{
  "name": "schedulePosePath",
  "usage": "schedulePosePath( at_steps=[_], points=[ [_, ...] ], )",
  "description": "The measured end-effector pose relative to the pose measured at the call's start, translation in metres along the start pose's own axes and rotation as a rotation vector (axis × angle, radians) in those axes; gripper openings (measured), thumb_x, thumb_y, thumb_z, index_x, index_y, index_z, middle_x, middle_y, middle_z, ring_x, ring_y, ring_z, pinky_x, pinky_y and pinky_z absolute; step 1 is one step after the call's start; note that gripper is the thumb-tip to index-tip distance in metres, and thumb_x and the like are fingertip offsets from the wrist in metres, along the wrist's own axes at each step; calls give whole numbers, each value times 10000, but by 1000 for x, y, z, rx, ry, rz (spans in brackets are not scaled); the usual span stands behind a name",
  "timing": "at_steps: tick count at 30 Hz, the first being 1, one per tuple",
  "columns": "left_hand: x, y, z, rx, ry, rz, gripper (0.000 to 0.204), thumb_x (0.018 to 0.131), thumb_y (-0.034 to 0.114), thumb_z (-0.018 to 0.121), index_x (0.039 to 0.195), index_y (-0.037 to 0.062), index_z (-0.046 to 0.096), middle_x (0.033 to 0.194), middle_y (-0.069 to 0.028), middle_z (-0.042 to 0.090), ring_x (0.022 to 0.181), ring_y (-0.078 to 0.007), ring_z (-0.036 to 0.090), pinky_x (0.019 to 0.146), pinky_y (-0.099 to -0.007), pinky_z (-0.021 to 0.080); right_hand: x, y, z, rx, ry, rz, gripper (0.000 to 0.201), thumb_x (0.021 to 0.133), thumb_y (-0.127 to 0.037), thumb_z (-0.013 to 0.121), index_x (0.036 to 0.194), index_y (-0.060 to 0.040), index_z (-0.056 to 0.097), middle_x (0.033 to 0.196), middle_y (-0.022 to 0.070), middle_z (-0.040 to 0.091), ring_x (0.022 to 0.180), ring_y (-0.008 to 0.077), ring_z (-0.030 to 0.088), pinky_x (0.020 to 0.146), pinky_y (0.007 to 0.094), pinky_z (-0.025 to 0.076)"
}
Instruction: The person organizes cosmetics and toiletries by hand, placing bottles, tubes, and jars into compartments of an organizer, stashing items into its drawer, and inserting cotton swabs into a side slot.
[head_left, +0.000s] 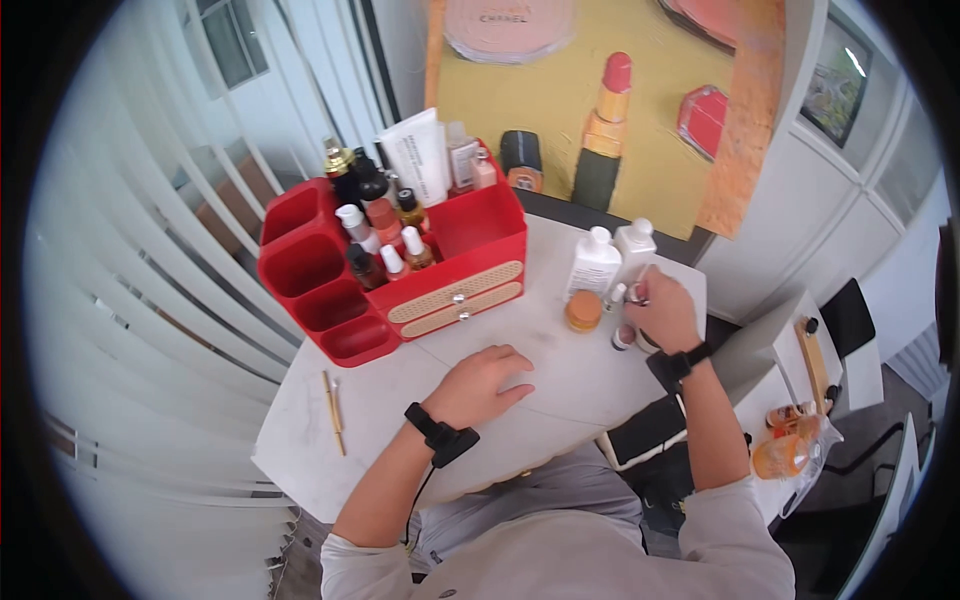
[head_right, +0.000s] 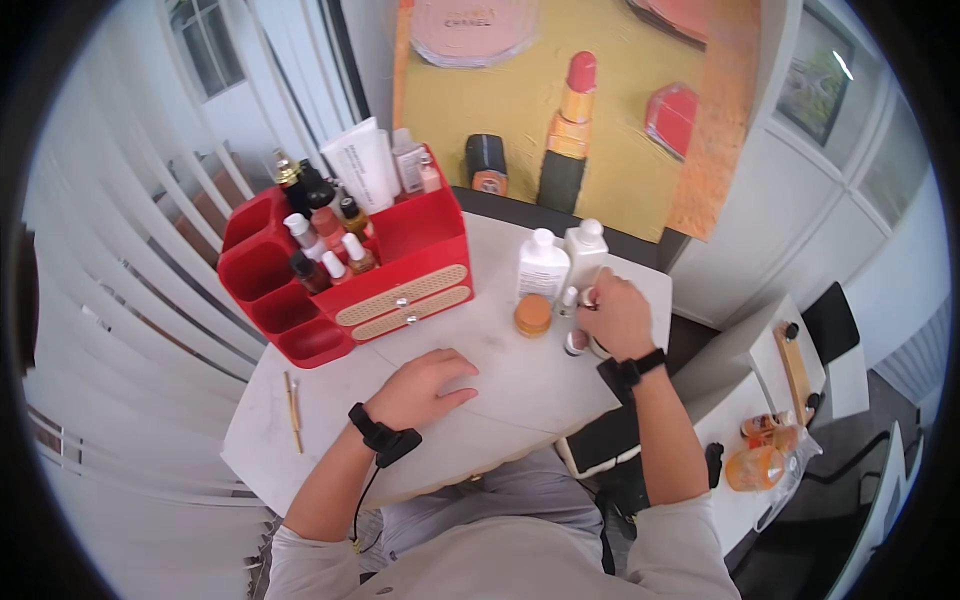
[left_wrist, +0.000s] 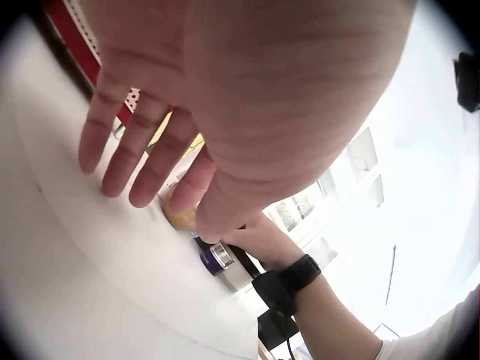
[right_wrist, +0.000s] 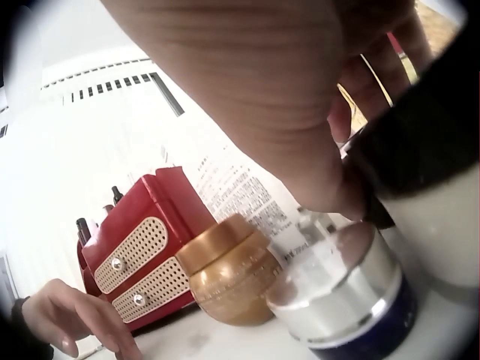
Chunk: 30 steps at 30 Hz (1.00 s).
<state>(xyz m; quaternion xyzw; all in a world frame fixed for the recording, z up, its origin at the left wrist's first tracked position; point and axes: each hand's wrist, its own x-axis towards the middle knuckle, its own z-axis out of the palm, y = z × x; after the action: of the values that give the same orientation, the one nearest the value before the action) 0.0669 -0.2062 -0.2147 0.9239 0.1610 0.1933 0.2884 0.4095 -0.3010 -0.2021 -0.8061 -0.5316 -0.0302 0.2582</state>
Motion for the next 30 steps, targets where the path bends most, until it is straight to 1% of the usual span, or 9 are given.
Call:
schedulePosePath(
  at_steps=[2,6,8,12,18,20,22,24,30],
  points=[
    [-7,-3,-6,-30,-5,-4,244,980,204,785,1160,45,743,1139,-143,728,1090,-374,699,966,-467,586,-2,-9,-23,-132,166,-144,288,771,-165,829,917,-70,600,853,126,707,861,380,701,750,515,552],
    [-21,-2,-21,-8,-12,-80,246,975,168,806,1173,37,744,1156,-141,732,1081,-366,705,953,-437,592,-1,-49,-76,-46,277,-131,313,777,-123,866,946,-59,610,873,115,695,858,348,698,761,464,568],
    [-25,-7,-21,-16,7,-68,258,971,172,812,1180,36,747,1159,-138,731,1099,-363,704,960,-438,593,14,-84,-92,271,331,-298,327,794,-85,885,988,-41,626,888,103,679,855,308,697,779,411,574],
    [-30,-8,-17,-15,13,-72,270,967,175,819,1191,40,754,1171,-135,735,1129,-360,701,975,-438,591,67,-165,-88,519,71,-533,312,830,-86,867,1021,-32,625,917,108,679,854,308,696,788,411,579],
    [-46,-3,-18,-22,27,-106,284,961,176,824,1202,38,762,1187,-139,742,1146,-363,697,1007,-436,584,164,-217,-13,231,102,-852,303,845,-157,854,1010,-35,631,993,150,728,910,365,716,787,480,569],
    [-51,-5,-21,-40,28,-110,283,962,175,823,1202,39,763,1180,-143,744,1144,-366,697,1007,-440,584,175,-225,-5,-83,188,-953,308,828,-192,866,1021,-60,665,1013,168,739,952,388,718,821,490,572],
    [-55,-9,-22,-33,42,-102,278,961,173,822,1198,39,763,1173,-143,745,1140,-367,697,1003,-443,584,177,-231,-2,-76,136,-903,316,818,-209,897,957,-77,646,931,143,728,925,391,704,815,508,564],
    [-56,-11,-21,-30,48,-90,274,961,170,821,1195,39,763,1167,-143,747,1136,-369,697,1000,-447,584,175,-237,-8,-86,-88,-701,236,865,-204,846,967,-71,679,951,171,761,946,402,738,819,528,575],
    [-52,-10,-20,-24,38,-82,271,954,161,823,1190,40,763,1151,-141,750,1119,-369,696,990,-450,584,188,-246,-7,-243,-247,-741,128,951,-126,667,1040,-68,737,1026,204,785,1014,421,755,856,536,586]
  ],
)
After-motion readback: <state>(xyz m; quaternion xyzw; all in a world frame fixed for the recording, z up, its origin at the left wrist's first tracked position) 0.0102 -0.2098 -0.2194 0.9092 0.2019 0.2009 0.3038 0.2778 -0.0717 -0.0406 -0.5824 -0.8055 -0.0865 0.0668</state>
